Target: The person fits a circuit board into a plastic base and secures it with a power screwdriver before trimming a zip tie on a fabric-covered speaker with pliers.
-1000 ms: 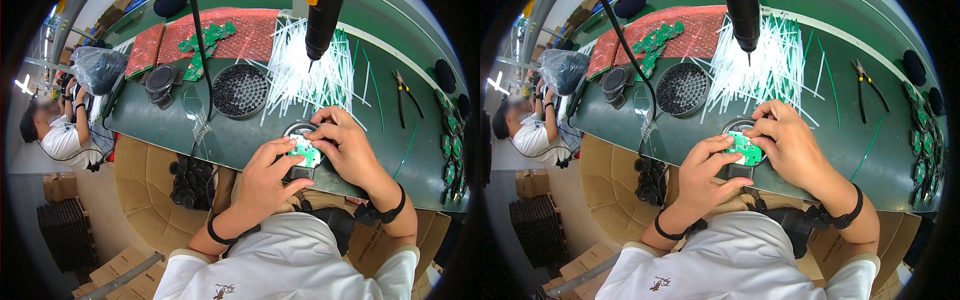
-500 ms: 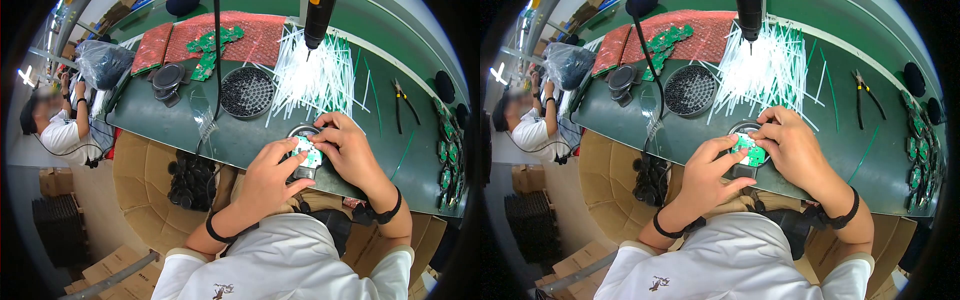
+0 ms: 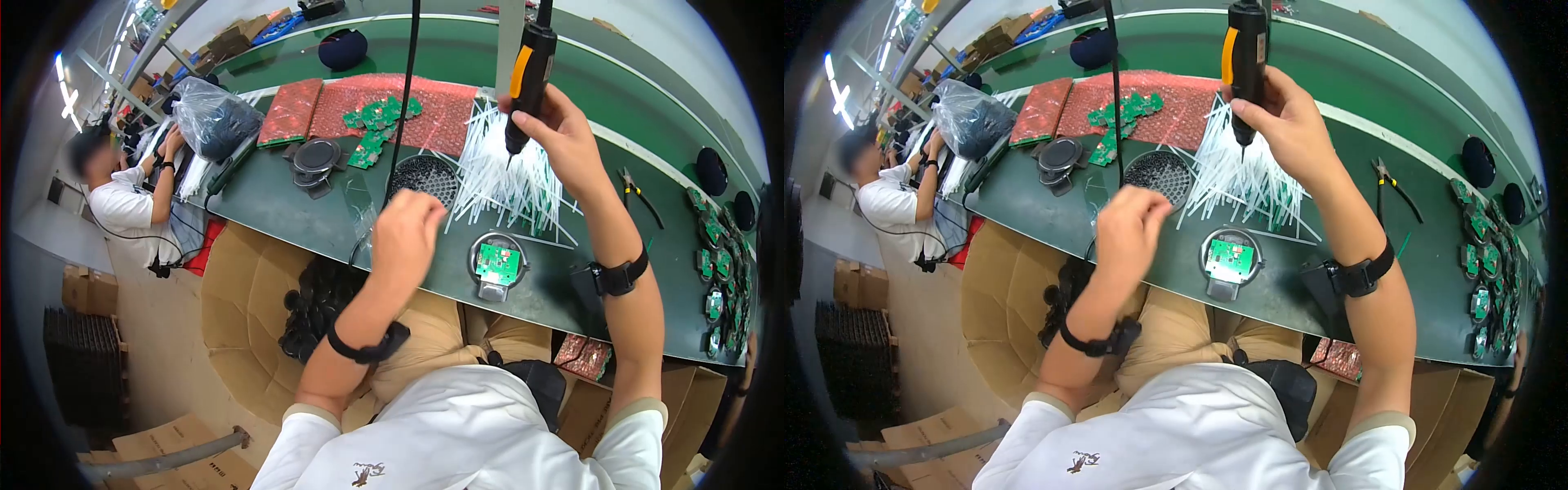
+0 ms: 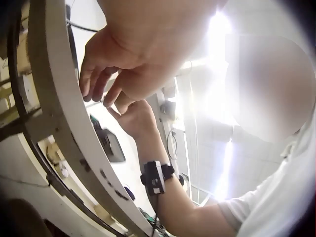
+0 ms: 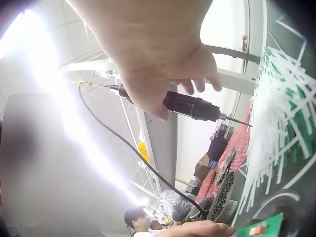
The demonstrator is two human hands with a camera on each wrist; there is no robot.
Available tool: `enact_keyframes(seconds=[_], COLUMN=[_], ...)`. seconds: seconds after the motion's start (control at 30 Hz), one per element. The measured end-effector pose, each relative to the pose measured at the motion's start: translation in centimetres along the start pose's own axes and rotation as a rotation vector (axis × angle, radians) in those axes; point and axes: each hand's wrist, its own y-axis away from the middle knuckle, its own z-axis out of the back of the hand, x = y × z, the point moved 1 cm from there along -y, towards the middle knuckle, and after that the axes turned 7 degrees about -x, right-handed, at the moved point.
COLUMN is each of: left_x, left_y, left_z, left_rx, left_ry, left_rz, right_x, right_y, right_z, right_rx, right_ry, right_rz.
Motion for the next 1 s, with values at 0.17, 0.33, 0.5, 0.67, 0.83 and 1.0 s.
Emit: enact_keyframes(seconds=[0.17,0.33,0.5,0.67,0.83,1.0], left_x=[3.6,3.7,4.1,0.4,-1.5,-1.7], left_y=[-2.7,-2.8,-2.4,-0.8,3.1,3.8], left_z=[-1.0,-1.9,-2.6,-0.8,-2.2,-2.5], left_rx=[0.159,0.226,0.203,0.184,0.296,0.238], left_ry=[-0.287,-0.337,-0.338,0.308,0.58,0.402], left_rz=[-0.002,0.033,0.046,0.235,0.335,0.201], right_x=[2.1,5.8,4.9,5.4,5.5,5.5], right_y=[1.9,4.7,6.7,6.8,7.3,7.7], right_z=[0.2,-0.7,-1.6,-2.3,-4.0,-5.4], right_rx=[0.121,0.292,0.149,-0.014,-0.102,-0.139], right_ry=[-0.015,-0.289,-0.266,-0.258,-0.281,-0.325], right_rz=[-0.097,-0.177,-0.135,-0.106,-0.072,-0.023])
